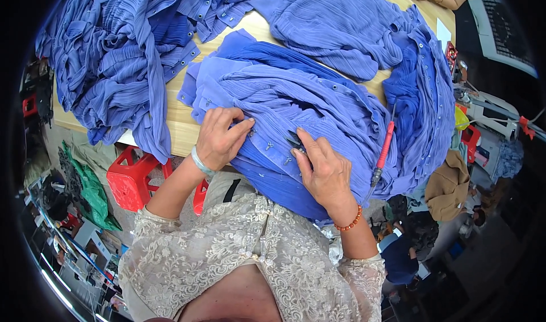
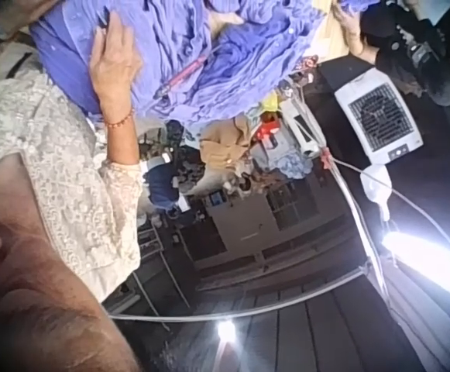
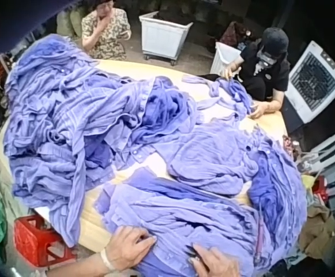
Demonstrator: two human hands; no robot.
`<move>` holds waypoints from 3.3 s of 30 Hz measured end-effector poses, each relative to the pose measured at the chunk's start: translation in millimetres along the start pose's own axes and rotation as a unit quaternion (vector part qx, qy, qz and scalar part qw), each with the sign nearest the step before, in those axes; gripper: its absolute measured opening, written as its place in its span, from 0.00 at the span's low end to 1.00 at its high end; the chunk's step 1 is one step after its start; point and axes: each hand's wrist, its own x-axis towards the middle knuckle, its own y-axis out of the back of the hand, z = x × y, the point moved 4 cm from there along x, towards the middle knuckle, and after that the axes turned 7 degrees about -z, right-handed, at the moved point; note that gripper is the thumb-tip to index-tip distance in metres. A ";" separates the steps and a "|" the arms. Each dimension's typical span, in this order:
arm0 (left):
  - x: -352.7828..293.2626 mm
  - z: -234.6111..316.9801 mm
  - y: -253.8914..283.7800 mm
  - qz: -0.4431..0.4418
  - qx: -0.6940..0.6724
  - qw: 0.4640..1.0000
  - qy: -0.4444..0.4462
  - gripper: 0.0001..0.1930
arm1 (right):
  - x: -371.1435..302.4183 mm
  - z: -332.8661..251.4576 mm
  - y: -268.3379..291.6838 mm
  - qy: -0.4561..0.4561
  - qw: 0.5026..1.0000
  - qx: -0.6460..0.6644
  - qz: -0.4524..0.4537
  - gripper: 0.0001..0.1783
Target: Trimming loose threads and separating purple pleated garments using scissors and nippers.
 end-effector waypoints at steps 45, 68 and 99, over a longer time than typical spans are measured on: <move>-26.4 25.7 24.9 -0.043 -0.415 0.898 0.138 0.05 | 42.0 -35.5 -17.6 0.075 0.996 -0.005 -0.042 0.19; -22.7 -1.9 2.0 0.001 0.034 0.999 -0.037 0.21 | 24.1 -4.5 -5.7 0.012 1.000 -0.006 0.003 0.23; -190.3 -85.0 40.7 -0.145 0.276 0.856 0.413 0.04 | 19.5 -2.9 -1.1 0.009 0.999 0.017 0.035 0.23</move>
